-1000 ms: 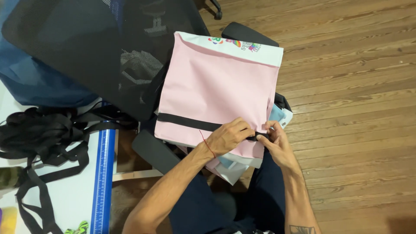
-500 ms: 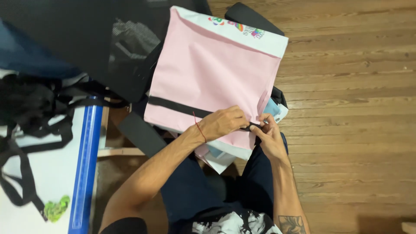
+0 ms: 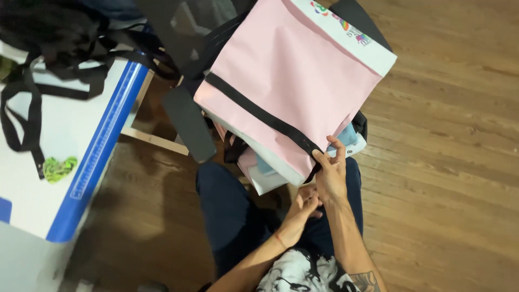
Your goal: Manually aligning and preparing a pink tote bag and its black straps for assembly or finishing.
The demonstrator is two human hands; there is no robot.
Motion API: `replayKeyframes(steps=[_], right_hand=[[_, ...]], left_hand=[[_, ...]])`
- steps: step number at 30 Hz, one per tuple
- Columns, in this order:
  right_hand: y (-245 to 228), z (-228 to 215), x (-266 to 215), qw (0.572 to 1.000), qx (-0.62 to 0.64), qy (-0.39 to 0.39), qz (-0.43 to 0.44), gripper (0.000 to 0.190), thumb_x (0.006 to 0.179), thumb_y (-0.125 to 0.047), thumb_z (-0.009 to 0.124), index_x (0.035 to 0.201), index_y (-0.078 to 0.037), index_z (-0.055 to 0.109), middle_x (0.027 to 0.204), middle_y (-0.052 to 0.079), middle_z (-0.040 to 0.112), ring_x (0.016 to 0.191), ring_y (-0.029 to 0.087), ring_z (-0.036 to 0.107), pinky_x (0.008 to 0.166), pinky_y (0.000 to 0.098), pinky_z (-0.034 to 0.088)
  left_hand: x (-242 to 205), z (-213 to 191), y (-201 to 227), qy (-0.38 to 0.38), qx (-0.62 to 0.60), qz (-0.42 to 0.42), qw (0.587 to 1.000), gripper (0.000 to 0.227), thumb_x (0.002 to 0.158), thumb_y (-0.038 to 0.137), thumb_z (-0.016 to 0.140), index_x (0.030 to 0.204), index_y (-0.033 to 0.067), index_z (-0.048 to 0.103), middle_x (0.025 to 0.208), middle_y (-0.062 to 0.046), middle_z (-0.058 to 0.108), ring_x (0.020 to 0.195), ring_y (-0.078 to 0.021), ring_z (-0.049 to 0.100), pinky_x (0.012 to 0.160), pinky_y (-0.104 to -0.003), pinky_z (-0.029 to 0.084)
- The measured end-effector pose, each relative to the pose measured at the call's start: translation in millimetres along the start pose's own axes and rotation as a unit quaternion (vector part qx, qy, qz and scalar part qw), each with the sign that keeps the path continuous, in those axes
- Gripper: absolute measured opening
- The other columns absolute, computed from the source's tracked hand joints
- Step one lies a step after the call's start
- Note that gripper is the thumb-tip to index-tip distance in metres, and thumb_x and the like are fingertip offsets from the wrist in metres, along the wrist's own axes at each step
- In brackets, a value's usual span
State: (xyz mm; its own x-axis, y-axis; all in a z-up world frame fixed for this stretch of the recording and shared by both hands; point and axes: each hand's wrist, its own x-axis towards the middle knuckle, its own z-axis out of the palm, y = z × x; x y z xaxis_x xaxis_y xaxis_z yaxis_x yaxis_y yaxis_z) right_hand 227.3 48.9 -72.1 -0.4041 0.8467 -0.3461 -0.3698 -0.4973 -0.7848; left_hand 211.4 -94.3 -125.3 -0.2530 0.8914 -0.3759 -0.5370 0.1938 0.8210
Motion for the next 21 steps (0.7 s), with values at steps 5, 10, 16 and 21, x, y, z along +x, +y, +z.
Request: replayKeyframes(steps=[5,10,16,21], right_hand=[[-18.1,10.1,-5.9,1.0,-0.014,-0.022,0.011,0.058,0.093,0.005,0.064,0.142,-0.017,0.042,0.09,0.004,0.058,0.091,0.015,0.06,0.082,0.0309,0.054],[-16.7,-1.0,2.1,0.998,-0.003,-0.069,0.007,0.055,0.094,0.007,0.063,0.139,-0.017,0.042,0.093,0.006,0.06,0.087,0.015,0.057,0.074,0.0289,0.051],[-18.1,-5.7,6.8,0.992,0.008,-0.112,0.055,0.05,0.095,0.006,0.062,0.135,-0.017,0.044,0.093,0.007,0.059,0.088,0.016,0.058,0.079,0.0324,0.051],[-28.1,-5.7,10.1,0.986,-0.001,-0.129,0.106,0.051,0.092,0.007,0.063,0.133,-0.017,0.044,0.091,0.004,0.057,0.089,0.017,0.059,0.083,0.0365,0.052]], left_hand=[[59.9,46.4,30.1,0.035,-0.372,0.026,0.927,0.059,0.098,0.049,0.061,0.145,0.0137,0.051,0.139,0.001,0.058,0.121,-0.0107,0.056,0.099,-0.026,0.047],[96.9,52.8,18.8,0.065,-0.47,0.087,0.876,0.052,0.103,0.045,0.061,0.135,0.0035,0.059,0.128,-0.006,0.062,0.118,-0.018,0.059,0.1,-0.03,0.049],[116.6,49.7,3.3,0.164,-0.485,0.187,0.839,0.037,0.102,0.029,0.073,0.123,0.0005,0.064,0.115,-0.009,0.064,0.108,-0.019,0.06,0.095,-0.031,0.05],[117.0,55.2,20.0,0.262,-0.532,0.157,0.789,0.029,0.093,0.02,0.072,0.117,0.0037,0.066,0.107,-0.005,0.067,0.101,-0.0178,0.063,0.09,-0.032,0.053]])
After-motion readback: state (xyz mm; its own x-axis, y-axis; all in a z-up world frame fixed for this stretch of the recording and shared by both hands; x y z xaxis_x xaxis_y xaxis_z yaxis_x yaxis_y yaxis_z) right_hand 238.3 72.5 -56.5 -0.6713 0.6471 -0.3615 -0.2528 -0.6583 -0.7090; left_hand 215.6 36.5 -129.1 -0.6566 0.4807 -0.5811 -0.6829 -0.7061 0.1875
